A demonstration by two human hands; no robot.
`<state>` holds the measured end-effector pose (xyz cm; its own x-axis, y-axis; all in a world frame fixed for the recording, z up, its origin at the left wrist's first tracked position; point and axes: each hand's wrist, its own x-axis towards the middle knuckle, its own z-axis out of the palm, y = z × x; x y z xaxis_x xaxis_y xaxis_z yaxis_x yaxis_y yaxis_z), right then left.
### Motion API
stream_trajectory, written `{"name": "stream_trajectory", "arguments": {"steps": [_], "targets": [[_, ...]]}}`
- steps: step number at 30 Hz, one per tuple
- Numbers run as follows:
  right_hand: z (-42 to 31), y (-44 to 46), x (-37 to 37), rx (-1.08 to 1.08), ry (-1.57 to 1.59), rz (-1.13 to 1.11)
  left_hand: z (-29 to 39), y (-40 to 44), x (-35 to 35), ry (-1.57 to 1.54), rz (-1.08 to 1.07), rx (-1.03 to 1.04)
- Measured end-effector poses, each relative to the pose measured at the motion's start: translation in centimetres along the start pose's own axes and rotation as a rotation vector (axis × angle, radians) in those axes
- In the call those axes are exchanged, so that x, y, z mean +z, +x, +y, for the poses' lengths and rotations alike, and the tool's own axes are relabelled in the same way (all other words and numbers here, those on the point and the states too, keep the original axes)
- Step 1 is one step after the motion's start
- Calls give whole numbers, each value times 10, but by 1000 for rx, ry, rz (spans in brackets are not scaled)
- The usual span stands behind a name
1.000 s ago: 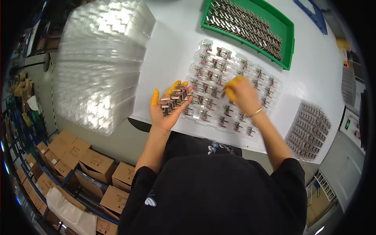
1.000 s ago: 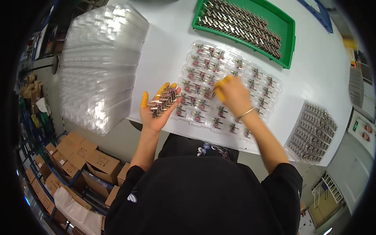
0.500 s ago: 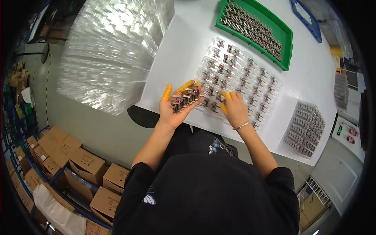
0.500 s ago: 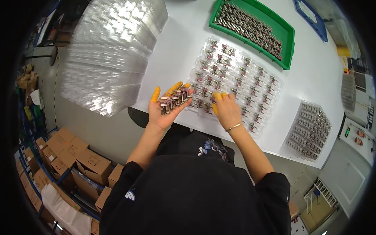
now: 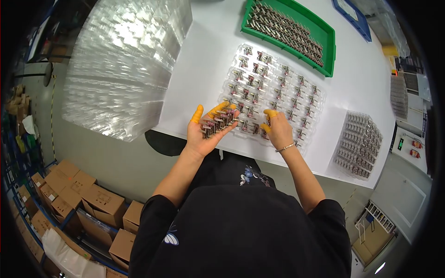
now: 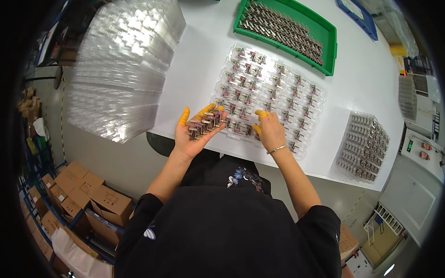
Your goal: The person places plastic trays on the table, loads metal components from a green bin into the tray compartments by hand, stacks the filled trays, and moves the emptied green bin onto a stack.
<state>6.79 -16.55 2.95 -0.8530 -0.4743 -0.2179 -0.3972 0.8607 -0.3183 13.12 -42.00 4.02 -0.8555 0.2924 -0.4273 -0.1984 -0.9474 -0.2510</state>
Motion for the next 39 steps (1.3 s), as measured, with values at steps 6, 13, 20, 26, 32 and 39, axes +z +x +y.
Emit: {"name": "stream_trajectory", "arguments": {"steps": [6, 13, 20, 26, 32, 39], "targets": [[1, 22, -7, -51, 33, 46, -11, 7, -1, 7, 24, -39], [22, 47, -4, -120, 43, 129, -26, 26, -19, 11, 7, -104], [11, 44, -22, -215, 238, 225, -50, 55, -24, 35, 96, -130], [31, 53, -25, -108, 306, 202, -67, 96, -30, 35, 72, -173], [66, 94, -5, -35, 337, 327, -77, 114, -19, 92, 181, -141], [53, 85, -34, -202, 306, 255, -79, 143, -37, 10, -53, -140]]}}
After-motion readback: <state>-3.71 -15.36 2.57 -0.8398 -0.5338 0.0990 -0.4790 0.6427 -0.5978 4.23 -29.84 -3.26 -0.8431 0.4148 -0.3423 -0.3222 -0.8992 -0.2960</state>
